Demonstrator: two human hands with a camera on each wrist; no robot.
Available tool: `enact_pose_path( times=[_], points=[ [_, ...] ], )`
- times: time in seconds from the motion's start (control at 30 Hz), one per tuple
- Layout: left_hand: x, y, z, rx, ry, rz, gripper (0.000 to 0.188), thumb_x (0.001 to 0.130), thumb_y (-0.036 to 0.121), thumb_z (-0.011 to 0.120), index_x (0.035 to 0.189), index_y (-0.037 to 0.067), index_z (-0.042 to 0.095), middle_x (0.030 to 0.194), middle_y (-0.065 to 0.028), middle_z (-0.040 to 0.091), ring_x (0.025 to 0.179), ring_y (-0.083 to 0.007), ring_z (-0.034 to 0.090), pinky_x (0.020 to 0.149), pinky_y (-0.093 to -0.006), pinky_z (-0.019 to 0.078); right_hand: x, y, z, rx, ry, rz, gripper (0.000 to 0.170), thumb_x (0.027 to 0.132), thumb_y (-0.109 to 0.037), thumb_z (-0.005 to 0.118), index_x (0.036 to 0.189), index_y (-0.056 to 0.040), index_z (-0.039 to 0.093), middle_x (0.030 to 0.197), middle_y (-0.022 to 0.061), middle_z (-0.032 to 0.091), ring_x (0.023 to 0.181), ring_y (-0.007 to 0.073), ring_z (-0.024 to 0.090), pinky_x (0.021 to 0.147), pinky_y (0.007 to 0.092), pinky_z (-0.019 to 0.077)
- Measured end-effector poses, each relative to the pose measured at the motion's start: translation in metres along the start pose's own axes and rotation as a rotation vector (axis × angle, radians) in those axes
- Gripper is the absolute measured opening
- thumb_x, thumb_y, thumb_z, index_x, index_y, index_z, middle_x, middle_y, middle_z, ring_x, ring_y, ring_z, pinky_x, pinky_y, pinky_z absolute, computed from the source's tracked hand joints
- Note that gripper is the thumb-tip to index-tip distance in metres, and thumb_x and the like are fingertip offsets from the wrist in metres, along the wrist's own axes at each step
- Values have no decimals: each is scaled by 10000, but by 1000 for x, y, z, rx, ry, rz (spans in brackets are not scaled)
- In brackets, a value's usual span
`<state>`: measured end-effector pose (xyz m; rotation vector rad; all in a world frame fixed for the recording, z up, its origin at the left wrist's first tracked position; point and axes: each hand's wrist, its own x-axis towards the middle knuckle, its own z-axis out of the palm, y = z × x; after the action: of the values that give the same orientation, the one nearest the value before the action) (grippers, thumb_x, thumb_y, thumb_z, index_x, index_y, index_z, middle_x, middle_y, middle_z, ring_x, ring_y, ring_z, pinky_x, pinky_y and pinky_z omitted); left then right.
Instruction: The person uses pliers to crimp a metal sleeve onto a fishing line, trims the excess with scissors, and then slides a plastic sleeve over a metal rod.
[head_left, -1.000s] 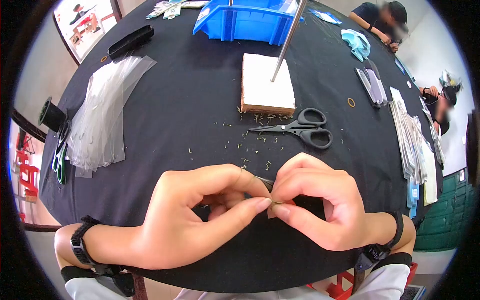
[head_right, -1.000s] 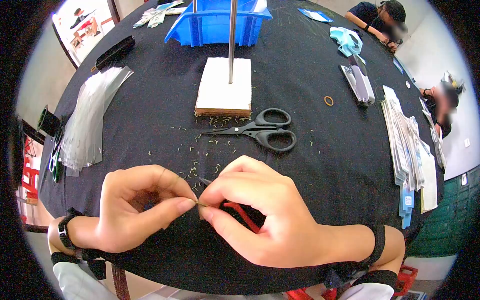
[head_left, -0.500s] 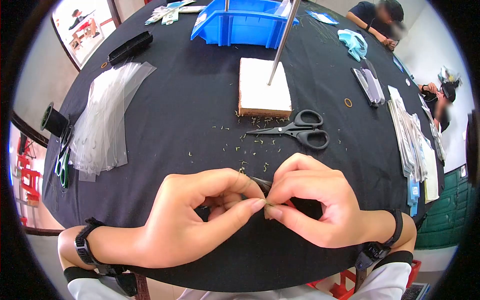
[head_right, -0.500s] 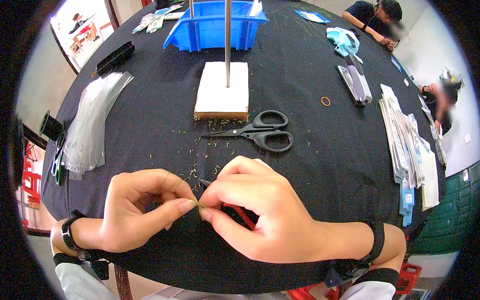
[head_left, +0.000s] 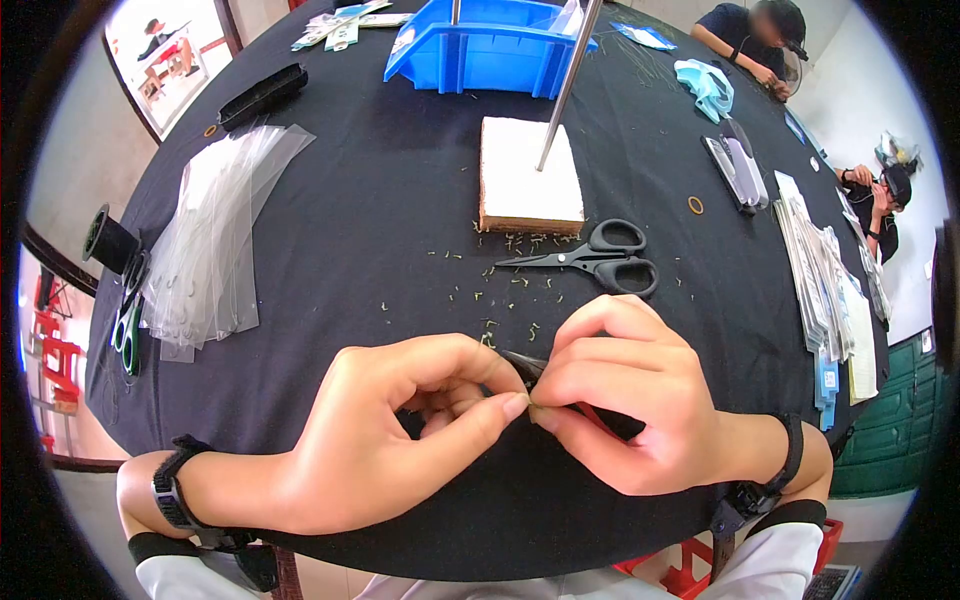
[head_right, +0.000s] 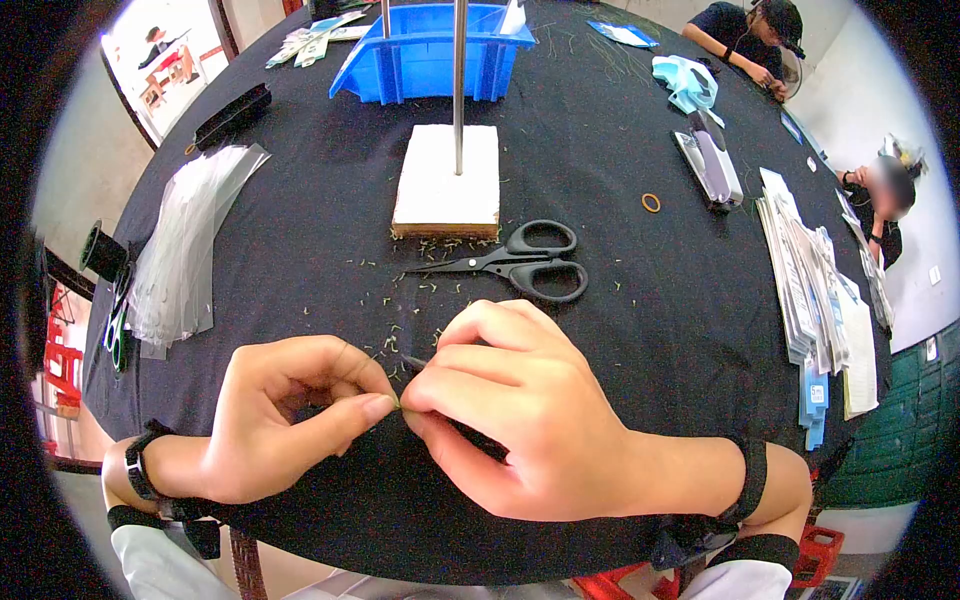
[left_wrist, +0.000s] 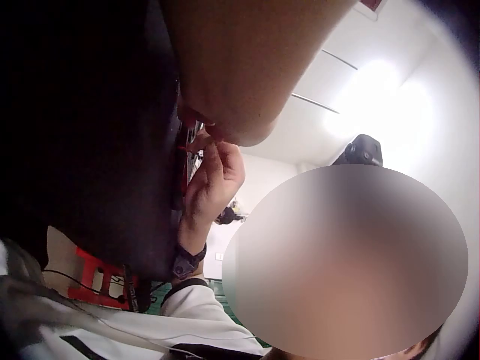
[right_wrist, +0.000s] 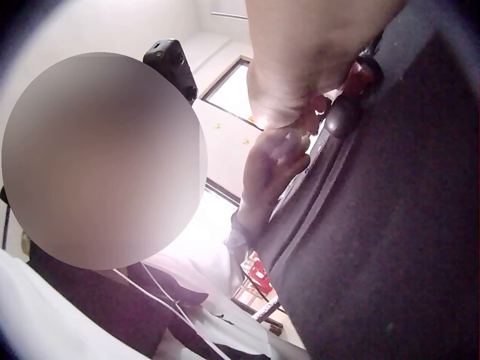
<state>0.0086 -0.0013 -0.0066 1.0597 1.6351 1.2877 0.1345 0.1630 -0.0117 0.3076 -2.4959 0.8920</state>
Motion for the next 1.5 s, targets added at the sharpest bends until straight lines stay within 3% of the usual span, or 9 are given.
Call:
enact_pose_path(
  times=[0.2,0.5,0.6,0.9,1.1,1.27,1.5],
  points=[
    [0,-1,1,-63,-8,45,110,862,35,597,924,-56,607,796,-50,614,616,-42,536,540,-184,425,-2,1,-1,150,-25,109,119,668,0,662,750,-59,597,705,41,581,692,220,540,634,323,400],
    [0,1,0,44,-10,73,102,844,29,621,909,-49,613,788,-57,626,630,-48,556,558,-184,440,-2,-1,0,130,-23,104,113,680,-6,661,758,-62,602,720,47,589,685,218,556,648,328,399],
    [0,1,0,66,-1,74,102,840,30,626,906,-47,613,787,-57,626,628,-50,559,557,-182,442,0,-3,-3,124,-15,117,177,636,77,659,772,-33,628,730,53,616,685,208,582,665,304,422],
    [0,-1,0,48,3,93,87,842,11,613,904,-49,611,796,-70,631,631,-60,571,557,-186,448,0,-2,-2,31,36,22,193,622,91,633,767,-35,625,719,50,618,692,208,591,681,299,426],
    [0,2,0,71,10,171,80,833,-2,614,892,-56,616,793,-79,640,621,-63,573,549,-191,448,-1,-2,-2,143,7,100,196,615,61,679,772,-45,629,728,42,622,707,210,581,684,303,423],
    [0,5,0,165,28,242,79,823,1,624,876,-58,623,758,-81,640,591,-65,566,533,-197,441,1,-4,-3,-23,59,-10,226,566,40,712,752,-56,625,729,36,622,697,200,576,675,314,426],
    [-2,5,1,53,7,132,90,837,1,608,898,-65,612,775,-74,626,604,-62,562,536,-190,442,1,-6,1,-246,142,-170,254,510,17,732,725,-66,625,713,29,613,669,202,565,650,336,434]
  ],
)
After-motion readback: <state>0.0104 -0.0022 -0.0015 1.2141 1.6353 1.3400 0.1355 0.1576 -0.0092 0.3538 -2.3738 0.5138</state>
